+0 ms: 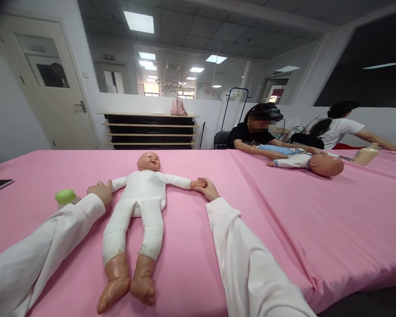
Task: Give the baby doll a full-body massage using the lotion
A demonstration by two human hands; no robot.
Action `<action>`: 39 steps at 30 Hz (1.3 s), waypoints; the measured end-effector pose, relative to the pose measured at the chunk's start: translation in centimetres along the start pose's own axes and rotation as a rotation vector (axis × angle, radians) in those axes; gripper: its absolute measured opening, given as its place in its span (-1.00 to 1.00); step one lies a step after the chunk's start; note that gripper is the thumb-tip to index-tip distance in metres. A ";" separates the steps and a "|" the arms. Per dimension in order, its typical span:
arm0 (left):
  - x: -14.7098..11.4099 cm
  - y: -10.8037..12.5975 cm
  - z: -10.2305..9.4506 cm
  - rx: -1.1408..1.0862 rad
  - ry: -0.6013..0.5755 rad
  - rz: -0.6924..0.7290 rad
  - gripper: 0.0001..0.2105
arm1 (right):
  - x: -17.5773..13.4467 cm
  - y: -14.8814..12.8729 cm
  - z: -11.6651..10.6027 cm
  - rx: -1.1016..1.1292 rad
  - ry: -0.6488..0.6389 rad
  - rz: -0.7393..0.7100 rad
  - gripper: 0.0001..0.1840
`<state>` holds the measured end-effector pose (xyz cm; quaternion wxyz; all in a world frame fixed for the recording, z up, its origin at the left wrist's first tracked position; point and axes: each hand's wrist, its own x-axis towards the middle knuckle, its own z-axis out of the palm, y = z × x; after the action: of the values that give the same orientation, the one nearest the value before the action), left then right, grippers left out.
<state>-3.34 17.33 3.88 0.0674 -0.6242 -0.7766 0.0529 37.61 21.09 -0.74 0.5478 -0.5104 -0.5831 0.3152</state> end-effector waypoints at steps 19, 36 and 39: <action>-2.1 0.2 -4.2 -0.804 0.658 0.320 -0.64 | -3.2 -2.6 10.3 0.295 0.310 -0.047 -0.01; 9.8 5.5 2.0 -1.082 0.557 0.072 -0.52 | 8.6 -2.2 17.1 -0.042 0.221 -0.117 -0.28; 11.0 5.6 2.9 -1.027 0.403 0.065 -0.48 | 9.8 -0.3 17.0 -0.132 0.138 -0.202 -0.39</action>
<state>-0.82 29.31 0.52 -0.1001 -0.5984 -0.6545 -0.4511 22.42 33.51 -0.81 0.5811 -0.5044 -0.6118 0.1834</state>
